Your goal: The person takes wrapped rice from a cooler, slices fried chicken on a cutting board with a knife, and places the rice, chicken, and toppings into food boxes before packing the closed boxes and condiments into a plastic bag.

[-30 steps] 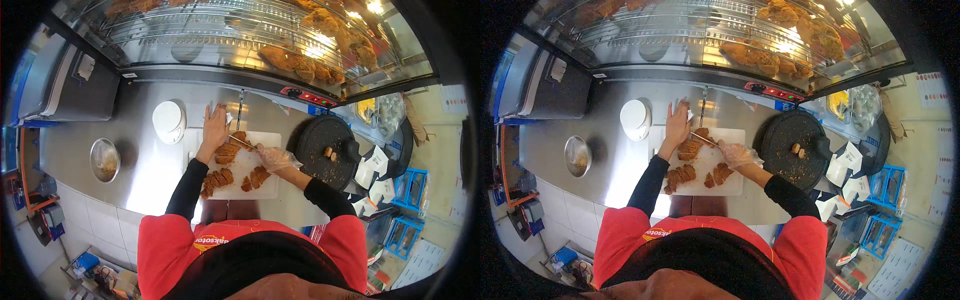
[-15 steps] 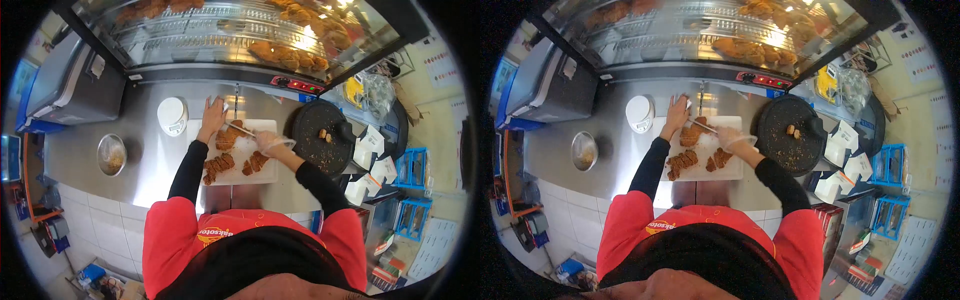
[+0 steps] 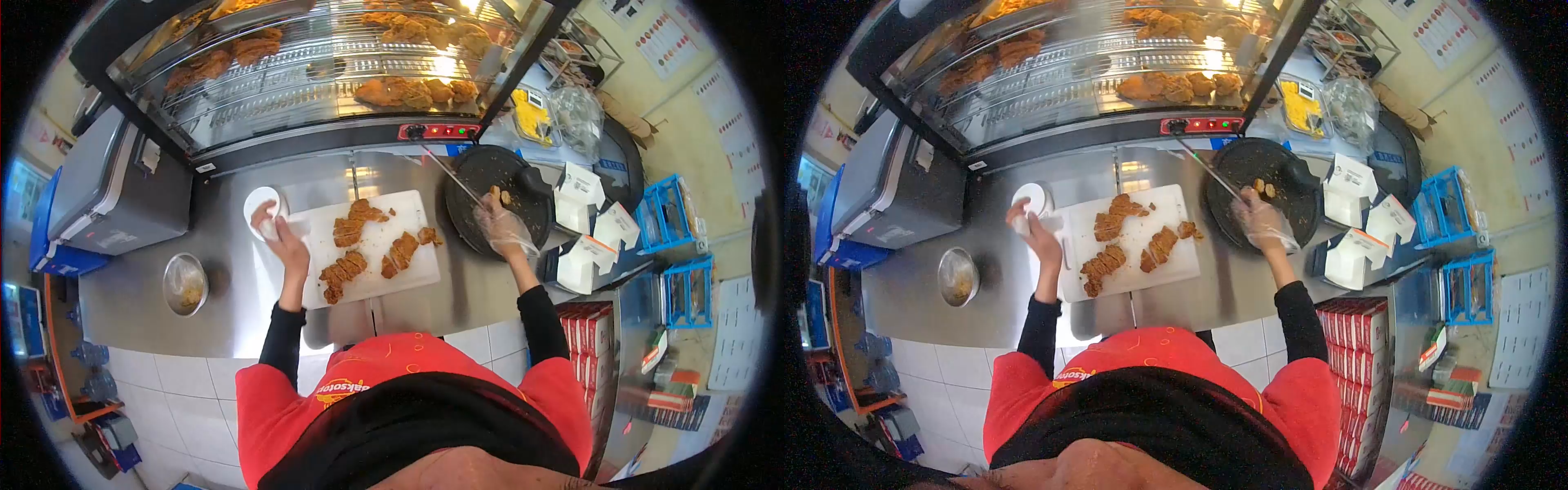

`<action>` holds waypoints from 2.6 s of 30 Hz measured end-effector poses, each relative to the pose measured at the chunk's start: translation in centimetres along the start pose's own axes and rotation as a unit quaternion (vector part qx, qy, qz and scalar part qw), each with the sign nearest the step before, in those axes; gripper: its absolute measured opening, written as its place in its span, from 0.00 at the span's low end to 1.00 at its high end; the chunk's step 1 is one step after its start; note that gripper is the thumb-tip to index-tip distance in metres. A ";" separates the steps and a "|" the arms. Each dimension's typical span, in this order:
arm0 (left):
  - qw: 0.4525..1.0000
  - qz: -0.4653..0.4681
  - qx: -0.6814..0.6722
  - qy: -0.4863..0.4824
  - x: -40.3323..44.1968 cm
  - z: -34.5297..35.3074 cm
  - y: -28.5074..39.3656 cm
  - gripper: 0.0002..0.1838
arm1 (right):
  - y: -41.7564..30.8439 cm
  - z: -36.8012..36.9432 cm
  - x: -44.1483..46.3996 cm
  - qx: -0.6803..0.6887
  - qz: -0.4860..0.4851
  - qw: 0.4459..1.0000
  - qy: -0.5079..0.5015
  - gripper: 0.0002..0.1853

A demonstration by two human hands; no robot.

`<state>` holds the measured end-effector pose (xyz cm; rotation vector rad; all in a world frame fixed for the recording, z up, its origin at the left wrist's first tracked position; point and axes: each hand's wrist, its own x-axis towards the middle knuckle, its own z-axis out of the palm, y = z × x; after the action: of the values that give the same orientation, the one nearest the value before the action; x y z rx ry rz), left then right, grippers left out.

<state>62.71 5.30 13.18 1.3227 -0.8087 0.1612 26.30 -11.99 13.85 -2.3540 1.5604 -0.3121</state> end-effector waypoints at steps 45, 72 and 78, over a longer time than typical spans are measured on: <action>0.961 -0.263 -0.023 -0.086 -18.2 -2.2 8.7 0.05 | 2.0 1.2 -7.0 0.326 -0.060 0.909 0.252 0.12; 0.585 -0.776 -0.220 -0.081 -20.8 -7.7 13.5 0.15 | -20.8 12.5 -9.1 0.241 -0.226 0.935 -0.126 0.38; 0.655 -0.714 -0.243 0.047 -17.1 -12.5 16.7 0.18 | -21.7 17.6 -7.4 0.101 -0.255 0.956 -0.107 0.33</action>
<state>46.76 26.85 15.81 1.0664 0.4545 -1.1689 48.00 5.00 5.20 -2.4912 0.7675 -0.2968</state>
